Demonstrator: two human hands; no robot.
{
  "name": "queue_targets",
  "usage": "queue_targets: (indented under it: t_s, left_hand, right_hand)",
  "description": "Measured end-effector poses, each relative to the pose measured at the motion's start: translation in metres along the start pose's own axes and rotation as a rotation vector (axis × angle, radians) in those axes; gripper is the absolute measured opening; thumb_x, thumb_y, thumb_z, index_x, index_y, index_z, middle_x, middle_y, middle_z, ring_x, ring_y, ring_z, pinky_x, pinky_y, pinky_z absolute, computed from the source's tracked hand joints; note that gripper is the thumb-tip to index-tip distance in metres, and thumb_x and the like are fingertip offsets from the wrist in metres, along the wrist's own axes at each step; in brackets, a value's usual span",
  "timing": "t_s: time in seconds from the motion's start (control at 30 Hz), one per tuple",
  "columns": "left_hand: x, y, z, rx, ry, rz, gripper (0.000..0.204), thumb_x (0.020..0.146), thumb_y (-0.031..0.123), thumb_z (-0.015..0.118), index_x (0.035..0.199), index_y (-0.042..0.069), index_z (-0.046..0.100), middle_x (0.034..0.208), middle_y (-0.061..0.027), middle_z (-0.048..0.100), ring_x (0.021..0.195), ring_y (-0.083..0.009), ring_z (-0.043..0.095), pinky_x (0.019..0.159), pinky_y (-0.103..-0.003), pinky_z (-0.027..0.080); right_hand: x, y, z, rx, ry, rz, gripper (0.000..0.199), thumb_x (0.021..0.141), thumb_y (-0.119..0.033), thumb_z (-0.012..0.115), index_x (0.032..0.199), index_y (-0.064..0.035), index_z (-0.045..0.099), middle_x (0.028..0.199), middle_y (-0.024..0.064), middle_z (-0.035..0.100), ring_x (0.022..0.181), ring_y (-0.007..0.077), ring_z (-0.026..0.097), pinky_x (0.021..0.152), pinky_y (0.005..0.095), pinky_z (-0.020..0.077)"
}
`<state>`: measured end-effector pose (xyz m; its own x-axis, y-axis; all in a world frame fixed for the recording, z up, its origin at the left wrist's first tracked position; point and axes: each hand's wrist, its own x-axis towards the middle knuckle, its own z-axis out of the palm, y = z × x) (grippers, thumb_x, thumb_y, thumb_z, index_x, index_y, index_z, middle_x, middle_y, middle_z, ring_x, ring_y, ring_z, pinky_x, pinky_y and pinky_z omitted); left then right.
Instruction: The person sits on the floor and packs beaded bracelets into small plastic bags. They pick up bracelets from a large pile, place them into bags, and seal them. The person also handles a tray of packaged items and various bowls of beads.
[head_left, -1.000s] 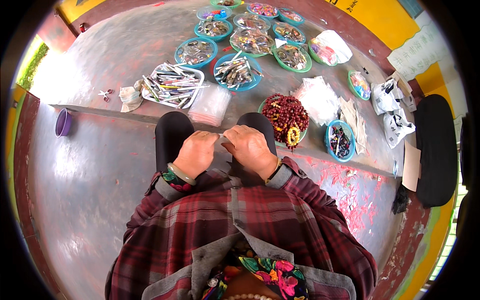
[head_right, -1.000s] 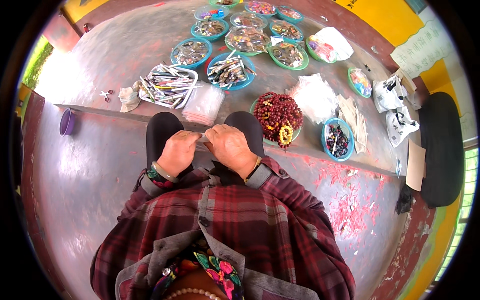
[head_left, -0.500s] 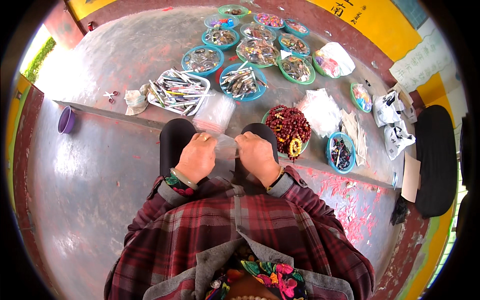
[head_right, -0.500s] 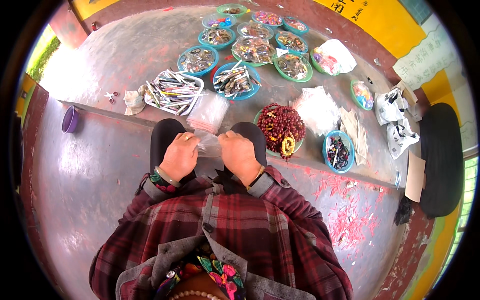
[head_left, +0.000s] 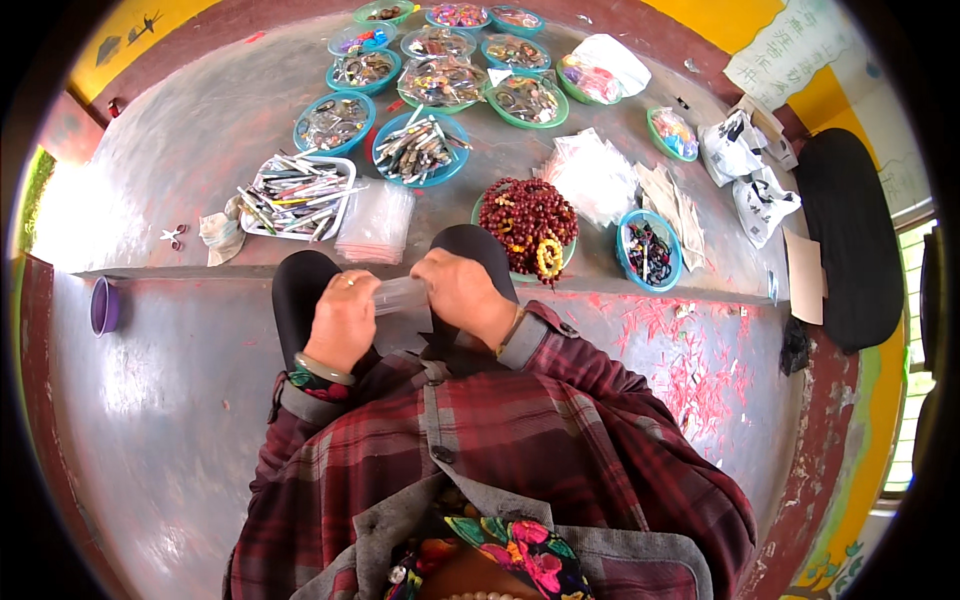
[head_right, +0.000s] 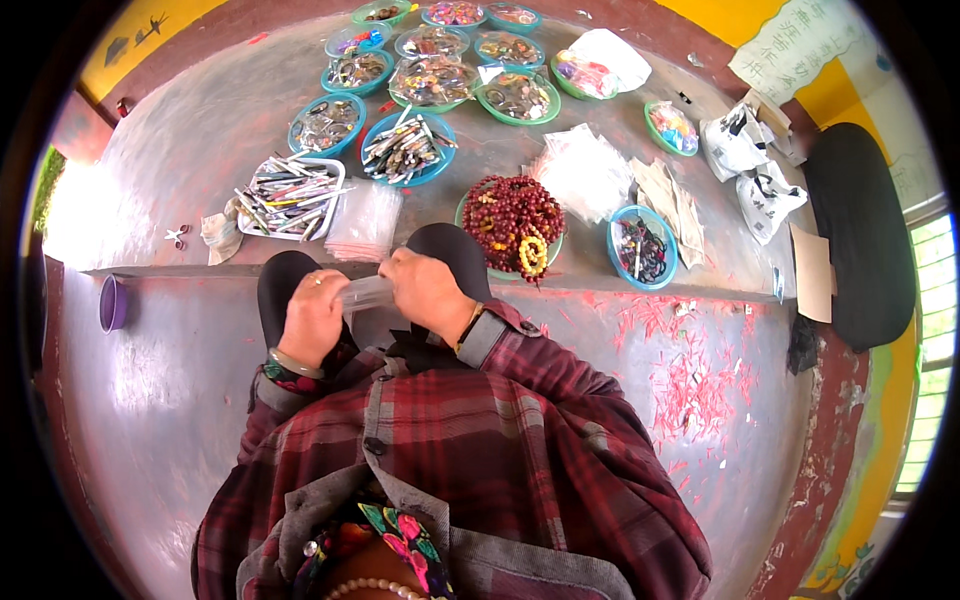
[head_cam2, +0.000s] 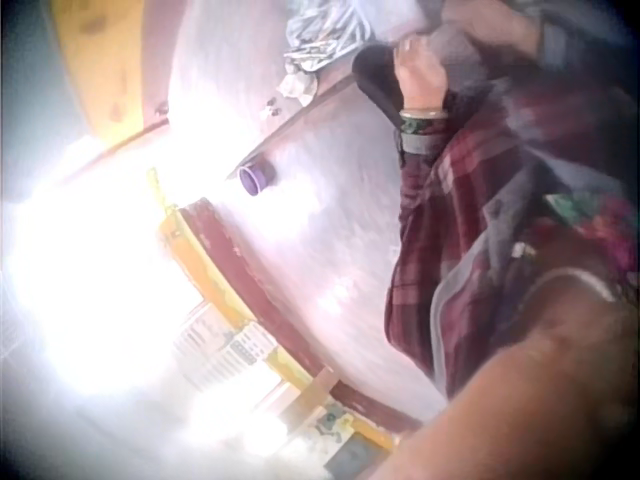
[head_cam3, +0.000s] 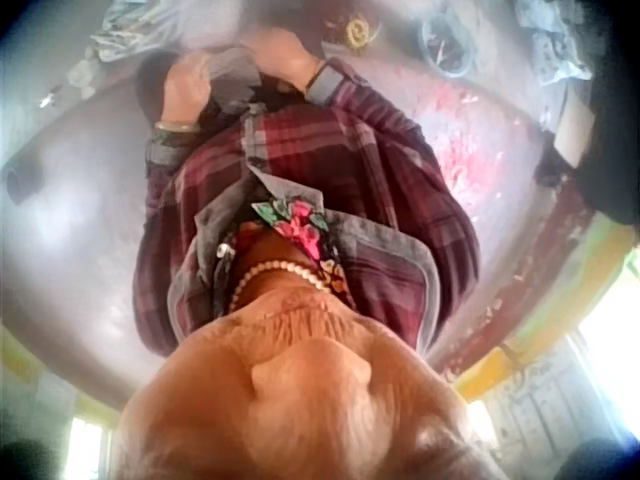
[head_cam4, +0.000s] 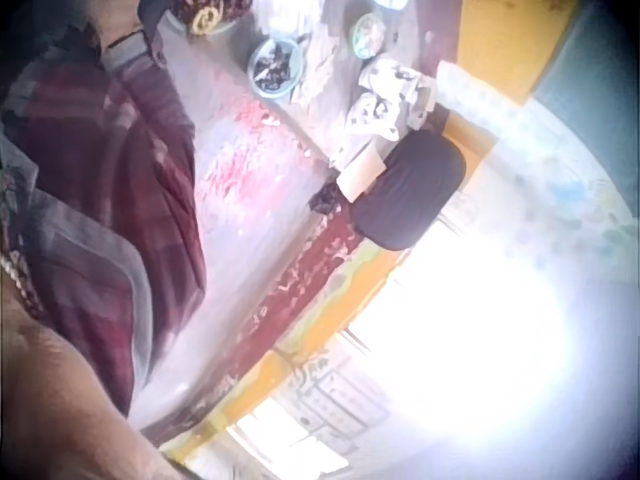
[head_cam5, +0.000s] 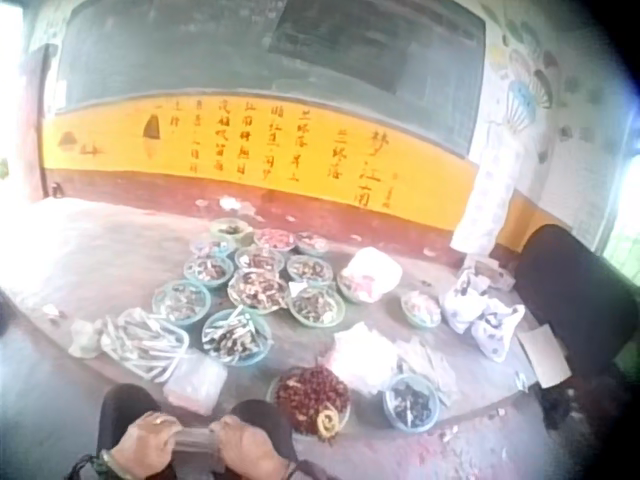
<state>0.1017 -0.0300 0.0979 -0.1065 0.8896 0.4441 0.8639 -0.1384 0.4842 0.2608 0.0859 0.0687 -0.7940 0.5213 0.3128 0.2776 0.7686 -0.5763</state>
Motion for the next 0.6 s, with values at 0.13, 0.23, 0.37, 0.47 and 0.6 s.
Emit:
queue_targets:
  t_s: [0.13,0.23,0.37,0.47,0.6]
  left_hand:
    - [-0.002,-0.001,0.000,-0.140,-0.059,-0.051,0.017,0.072,-0.003,0.055,0.088,-0.001,0.060,0.089,-0.0156,0.061,0.085,-0.0331,0.059,0.076,-0.037,0.047]
    - [-0.001,0.001,-0.001,-0.230,-0.069,-0.032,0.013,0.076,0.000,0.058,0.088,-0.002,0.061,0.088,-0.0148,0.062,0.082,-0.0312,0.059,0.073,-0.036,0.048]
    - [-0.001,0.000,-0.007,-0.333,-0.075,-0.137,0.009,0.078,0.004,0.060,0.085,-0.003,0.061,0.081,-0.0134,0.062,0.074,-0.0270,0.060,0.067,-0.032,0.047]
    - [0.003,0.000,-0.016,-0.382,-0.072,-0.296,0.011,0.080,0.007,0.061,0.083,-0.004,0.062,0.073,-0.0105,0.060,0.066,-0.0175,0.059,0.060,-0.029,0.046]
    - [0.001,-0.002,-0.014,-0.587,-0.027,-0.588,0.012,0.081,0.008,0.060,0.083,-0.004,0.063,0.069,-0.0109,0.059,0.058,-0.0193,0.059,0.053,-0.029,0.045]
  right_hand:
    - [-0.002,0.003,0.002,-0.026,-0.012,0.039,0.018,0.075,-0.005,0.051,0.090,-0.0068,0.062,0.086,0.0132,0.059,0.078,0.0317,0.060,0.067,0.0387,0.0490]
    - [-0.002,0.010,0.001,0.037,-0.016,0.021,0.016,0.076,-0.007,0.053,0.089,-0.0067,0.062,0.086,0.0133,0.060,0.079,0.0321,0.060,0.068,0.0395,0.0486]
    - [0.004,0.005,-0.019,0.179,-0.058,0.000,0.018,0.077,-0.015,0.059,0.092,-0.0048,0.062,0.089,0.0141,0.061,0.080,0.0322,0.059,0.071,0.0408,0.0476]
    - [0.010,-0.005,-0.045,0.391,0.051,0.182,0.022,0.076,-0.017,0.067,0.092,-0.0018,0.064,0.085,0.0117,0.061,0.070,0.0219,0.060,0.061,0.0299,0.0471]
    - [0.011,-0.023,-0.062,0.246,0.248,-0.126,0.019,0.071,-0.010,0.070,0.088,-0.0025,0.064,0.085,0.0115,0.063,0.079,0.0271,0.061,0.069,0.0338,0.0489]
